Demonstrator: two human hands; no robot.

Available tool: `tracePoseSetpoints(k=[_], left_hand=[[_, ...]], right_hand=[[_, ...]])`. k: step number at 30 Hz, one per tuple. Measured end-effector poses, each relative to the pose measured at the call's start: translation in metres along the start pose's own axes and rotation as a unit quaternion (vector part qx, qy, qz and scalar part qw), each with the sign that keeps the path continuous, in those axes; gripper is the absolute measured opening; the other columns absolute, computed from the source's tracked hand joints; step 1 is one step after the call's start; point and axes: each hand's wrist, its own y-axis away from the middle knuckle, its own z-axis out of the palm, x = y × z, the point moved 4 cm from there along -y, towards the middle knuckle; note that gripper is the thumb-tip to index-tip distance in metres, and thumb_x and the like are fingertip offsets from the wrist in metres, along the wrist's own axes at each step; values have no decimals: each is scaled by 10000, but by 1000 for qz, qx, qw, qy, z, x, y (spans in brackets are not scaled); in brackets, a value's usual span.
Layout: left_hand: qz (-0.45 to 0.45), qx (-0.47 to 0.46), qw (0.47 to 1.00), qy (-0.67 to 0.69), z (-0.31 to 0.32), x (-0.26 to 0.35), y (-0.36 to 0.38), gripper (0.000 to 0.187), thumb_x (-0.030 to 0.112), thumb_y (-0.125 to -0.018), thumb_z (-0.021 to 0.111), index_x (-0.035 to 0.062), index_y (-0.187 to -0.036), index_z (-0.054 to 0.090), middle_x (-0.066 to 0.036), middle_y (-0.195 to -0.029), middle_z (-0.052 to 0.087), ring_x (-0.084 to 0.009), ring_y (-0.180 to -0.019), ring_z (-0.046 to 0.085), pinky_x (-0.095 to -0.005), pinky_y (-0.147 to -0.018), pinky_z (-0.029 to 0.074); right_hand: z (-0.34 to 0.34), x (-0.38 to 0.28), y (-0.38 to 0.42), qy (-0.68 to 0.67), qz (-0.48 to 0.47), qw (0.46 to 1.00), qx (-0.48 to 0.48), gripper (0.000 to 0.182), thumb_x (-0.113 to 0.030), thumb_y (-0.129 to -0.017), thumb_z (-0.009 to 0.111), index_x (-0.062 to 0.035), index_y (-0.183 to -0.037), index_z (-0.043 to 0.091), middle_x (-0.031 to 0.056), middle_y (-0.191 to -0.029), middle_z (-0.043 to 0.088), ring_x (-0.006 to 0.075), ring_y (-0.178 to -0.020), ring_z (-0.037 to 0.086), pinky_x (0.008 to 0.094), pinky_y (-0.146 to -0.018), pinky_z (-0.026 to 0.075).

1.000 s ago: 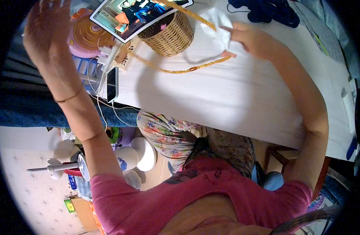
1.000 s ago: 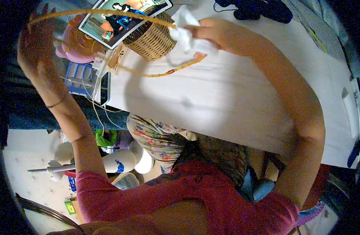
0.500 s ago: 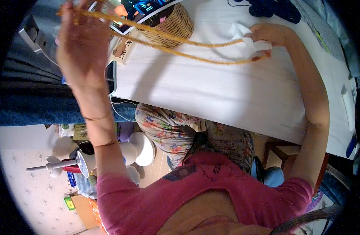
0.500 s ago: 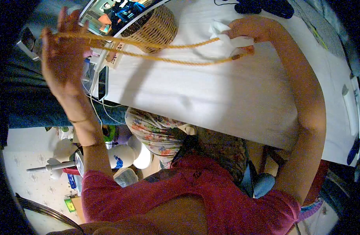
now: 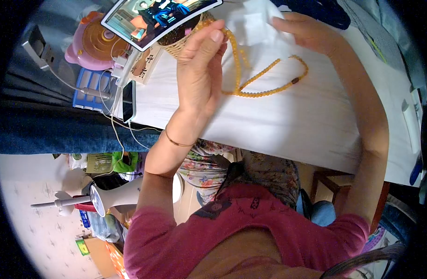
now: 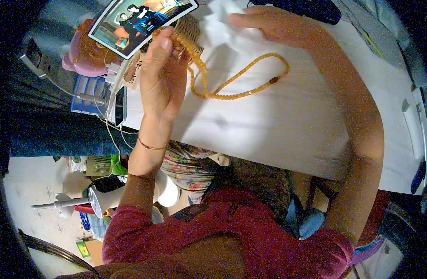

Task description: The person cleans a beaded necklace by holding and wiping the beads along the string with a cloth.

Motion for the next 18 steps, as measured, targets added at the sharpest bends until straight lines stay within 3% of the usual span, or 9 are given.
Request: tracePoseSetpoints(k=[2, 4, 7, 11, 13, 16, 18], left_hand=[[6, 6, 1000, -7, -1, -7, 0, 189, 99, -719, 575, 25, -893, 573, -31, -829, 563, -100, -765, 481, -210, -727, 357], [32, 14, 999, -21, -2, -12, -4, 186, 88, -722, 569, 14, -892, 571, -36, -818, 563, -102, -756, 483, -205, -720, 360], [56, 27, 998, -19, -5, -11, -2, 182, 69, -726, 559, -2, -893, 566, -44, -821, 560, -103, -774, 484, -207, -725, 364], [81, 68, 994, -41, -9, -11, -1, 199, 80, -736, 554, -9, -914, 555, -42, -854, 552, -103, -805, 484, -215, -751, 366], [106, 82, 985, -104, -13, -10, 0, 246, 88, -768, 501, -12, -994, 504, -57, -940, 530, -110, -841, 481, -211, -749, 372], [121, 96, 982, -108, -27, -11, 1, 305, 96, -787, 471, -11, -1072, 449, -54, -973, 515, -89, -829, 459, -191, -724, 353], [102, 86, 986, -100, -36, -11, 3, 339, 101, -788, 469, -8, -1105, 420, -40, -944, 506, -72, -802, 437, -181, -707, 332]], right_hand=[[1, -34, -20, -317, 223, 922, -12, 346, -308, -815, 400, -14, -972, 494, 45, -832, 534, 127, -782, 501, 224, -669, 399], [11, -49, -27, -465, 213, 859, -5, 418, -388, -782, 448, -2, -927, 516, 22, -777, 544, 81, -709, 506, 220, -619, 402], [31, -54, -26, -559, 261, 786, 31, 417, -391, -782, 449, -3, -919, 519, 29, -759, 545, 84, -672, 511, 201, -592, 403], [39, -65, -28, -542, 253, 800, 45, 382, -365, -783, 454, -3, -879, 528, 34, -731, 545, 81, -622, 505, 197, -560, 403], [42, -65, -26, -540, 277, 795, 26, 363, -347, -784, 455, -2, -866, 532, 37, -725, 545, 78, -624, 505, 202, -543, 404], [47, -58, -22, -503, 329, 796, -72, 323, -314, -780, 465, -10, -863, 536, 35, -702, 545, 80, -638, 502, 214, -516, 406], [42, -50, -20, -404, 180, 897, -11, 305, -306, -774, 472, -26, -875, 540, 29, -711, 532, 83, -641, 498, 215, -500, 404]])
